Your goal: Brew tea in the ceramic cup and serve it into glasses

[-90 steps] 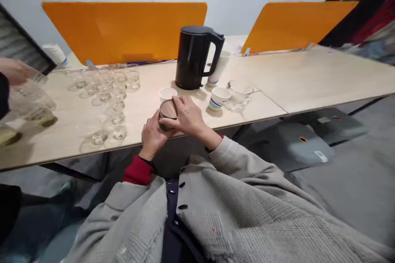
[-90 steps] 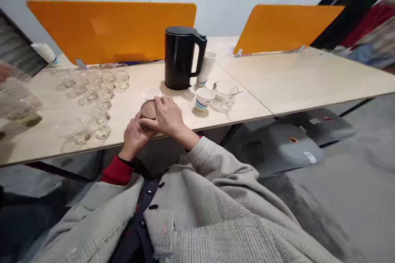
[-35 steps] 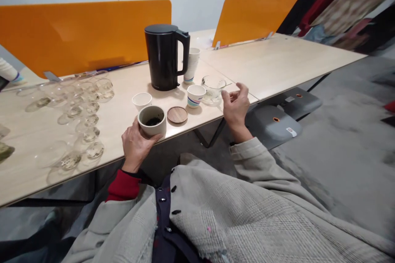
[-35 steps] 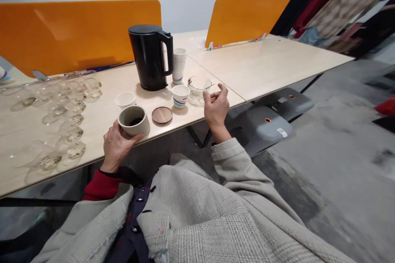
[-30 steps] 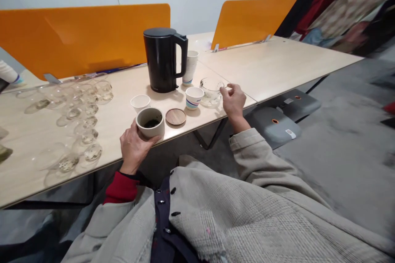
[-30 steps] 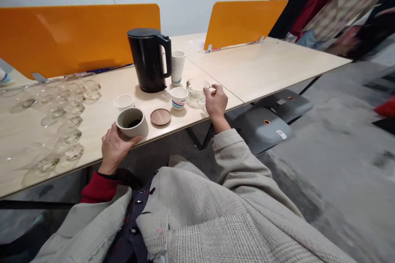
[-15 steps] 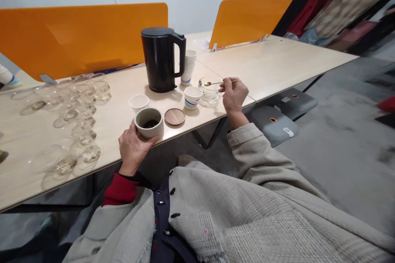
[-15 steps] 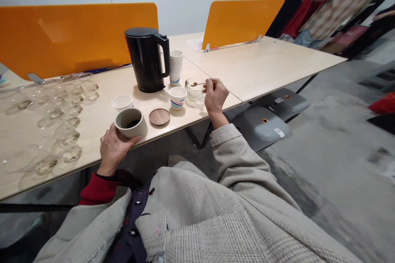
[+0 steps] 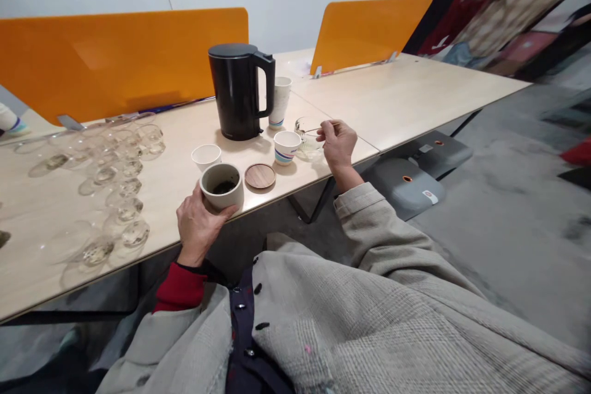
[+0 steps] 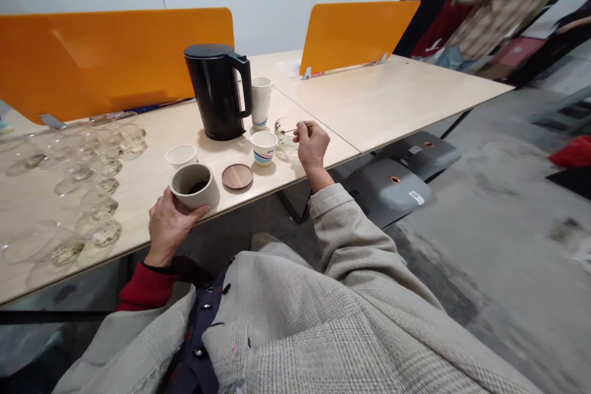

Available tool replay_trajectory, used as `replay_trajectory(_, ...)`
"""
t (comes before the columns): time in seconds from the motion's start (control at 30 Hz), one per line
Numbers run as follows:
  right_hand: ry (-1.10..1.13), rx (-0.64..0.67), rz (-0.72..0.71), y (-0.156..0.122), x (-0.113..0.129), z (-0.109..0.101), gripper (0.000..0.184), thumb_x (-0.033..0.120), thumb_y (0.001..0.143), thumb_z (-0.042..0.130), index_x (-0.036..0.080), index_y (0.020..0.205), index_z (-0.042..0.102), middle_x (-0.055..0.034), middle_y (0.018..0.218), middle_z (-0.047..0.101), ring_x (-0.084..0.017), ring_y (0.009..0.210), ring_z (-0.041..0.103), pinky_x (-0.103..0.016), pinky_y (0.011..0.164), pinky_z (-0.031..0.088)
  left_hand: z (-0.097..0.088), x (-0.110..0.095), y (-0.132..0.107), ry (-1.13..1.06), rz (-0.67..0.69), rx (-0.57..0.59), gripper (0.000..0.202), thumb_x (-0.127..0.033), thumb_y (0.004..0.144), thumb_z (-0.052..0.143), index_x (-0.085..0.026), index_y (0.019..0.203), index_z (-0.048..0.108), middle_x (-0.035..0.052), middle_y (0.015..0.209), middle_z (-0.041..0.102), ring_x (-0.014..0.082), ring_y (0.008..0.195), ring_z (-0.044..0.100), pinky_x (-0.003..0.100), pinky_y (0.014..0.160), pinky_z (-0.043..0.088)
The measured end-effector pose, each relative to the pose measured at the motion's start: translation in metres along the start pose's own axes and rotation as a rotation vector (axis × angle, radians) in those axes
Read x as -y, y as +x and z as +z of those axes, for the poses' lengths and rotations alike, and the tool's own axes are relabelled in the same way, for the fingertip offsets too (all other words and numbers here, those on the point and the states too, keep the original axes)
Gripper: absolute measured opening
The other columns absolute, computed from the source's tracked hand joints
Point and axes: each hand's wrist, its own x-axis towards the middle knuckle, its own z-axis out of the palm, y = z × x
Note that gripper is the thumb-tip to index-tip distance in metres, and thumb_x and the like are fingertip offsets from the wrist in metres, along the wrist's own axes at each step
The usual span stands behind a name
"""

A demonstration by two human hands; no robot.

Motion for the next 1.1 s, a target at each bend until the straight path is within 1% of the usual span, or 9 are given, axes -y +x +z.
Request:
replay_trajectory(0.07, -0.019, 0.003, -0.012, -0.001, -0.002, -0.002, 0.036, 0.054, 0.100, 0.068, 0.021, 0.084, 0.066, 0.0044, 0.068, 0.068, -0.011, 0.057, 0.066, -0.023, 0.059, 0.052, 0.000, 0.000, 0.000, 0.003, 0.001, -0.005, 0.086, -0.069, 0.080, 0.082, -0.018, 0.144, 0.059, 0.0222, 0.129, 0.079, 0.0446, 0.126, 0.074, 0.055, 0.111, 0.053)
replay_trajectory(0.23, 0.019, -0.097, -0.068, 0.005, 0.001, -0.004, 0.042, 0.061, 0.103, 0.063, 0.022, 0.090, 0.067, 0.0024, 0.074, 0.070, -0.011, 0.060, 0.068, -0.023, 0.057, 0.052, 0.002, 0.002, 0.001, 0.019, 0.017, -0.009, 0.086, -0.071, 0.082, 0.080, -0.018, 0.146, 0.059, 0.0215, 0.128, 0.079, 0.0438, 0.124, 0.074, 0.054, 0.109, 0.054)
replay_trajectory(0.33, 0.038, -0.079, -0.061, 0.009, 0.003, 0.000, 0.044, 0.063, 0.104, 0.062, 0.021, 0.091, 0.067, 0.0010, 0.076, 0.071, -0.012, 0.061, 0.069, -0.021, 0.053, 0.048, 0.003, 0.003, 0.001, 0.022, 0.020, -0.008, 0.086, -0.072, 0.083, 0.079, -0.018, 0.146, 0.058, 0.0215, 0.127, 0.079, 0.0440, 0.123, 0.074, 0.055, 0.109, 0.054)
replay_trajectory(0.4, 0.038, -0.058, -0.041, 0.010, 0.003, 0.003, 0.041, 0.060, 0.103, 0.063, 0.021, 0.090, 0.067, 0.0011, 0.075, 0.071, -0.012, 0.060, 0.069, -0.021, 0.054, 0.049, 0.003, 0.004, 0.001, 0.018, 0.020, -0.008, 0.086, -0.073, 0.083, 0.078, -0.018, 0.146, 0.058, 0.0215, 0.127, 0.079, 0.0441, 0.123, 0.074, 0.055, 0.109, 0.053)
replay_trajectory(0.53, -0.006, -0.019, -0.021, 0.006, 0.002, 0.005, 0.032, 0.047, 0.102, 0.067, 0.020, 0.084, 0.068, 0.0032, 0.070, 0.071, -0.011, 0.057, 0.067, -0.023, 0.061, 0.052, 0.002, 0.003, 0.001, 0.015, 0.021, -0.005, 0.086, -0.072, 0.083, 0.078, -0.017, 0.146, 0.058, 0.0220, 0.128, 0.079, 0.0436, 0.125, 0.074, 0.054, 0.109, 0.054)
replay_trajectory(0.63, -0.065, 0.019, -0.019, 0.003, 0.001, 0.001, 0.026, 0.035, 0.100, 0.068, 0.020, 0.080, 0.069, 0.0046, 0.067, 0.069, -0.010, 0.054, 0.065, -0.023, 0.061, 0.050, 0.002, 0.002, 0.001, 0.019, 0.013, -0.001, 0.086, -0.073, 0.083, 0.078, -0.017, 0.145, 0.059, 0.0226, 0.127, 0.078, 0.0439, 0.125, 0.074, 0.055, 0.110, 0.054)
replay_trajectory(0.7, -0.064, 0.014, -0.026, 0.004, 0.002, -0.001, 0.022, 0.029, 0.100, 0.067, 0.019, 0.081, 0.070, 0.0044, 0.068, 0.070, -0.010, 0.054, 0.065, -0.023, 0.060, 0.049, 0.002, 0.002, 0.000, 0.021, 0.012, -0.003, 0.086, -0.073, 0.083, 0.078, -0.017, 0.145, 0.059, 0.0225, 0.127, 0.078, 0.0441, 0.124, 0.074, 0.055, 0.110, 0.054)
replay_trajectory(0.87, -0.013, -0.075, -0.054, 0.010, 0.006, 0.001, 0.024, 0.031, 0.105, 0.063, 0.019, 0.086, 0.070, 0.0033, 0.072, 0.072, -0.010, 0.056, 0.067, -0.024, 0.061, 0.050, 0.003, 0.003, 0.000, 0.019, 0.017, -0.011, 0.089, -0.073, 0.083, 0.078, -0.016, 0.149, 0.057, 0.0224, 0.129, 0.078, 0.0438, 0.126, 0.073, 0.054, 0.111, 0.053)
replay_trajectory(1.1, -0.084, 0.017, -0.025, 0.011, 0.005, 0.008, 0.025, 0.032, 0.103, 0.068, 0.020, 0.081, 0.070, 0.0054, 0.068, 0.070, -0.010, 0.053, 0.067, -0.024, 0.061, 0.050, 0.003, 0.002, 0.002, 0.038, -0.010, 0.000, 0.096, -0.066, 0.076, 0.086, -0.014, 0.151, 0.056, 0.0224, 0.129, 0.079, 0.0450, 0.127, 0.073, 0.055, 0.112, 0.052)
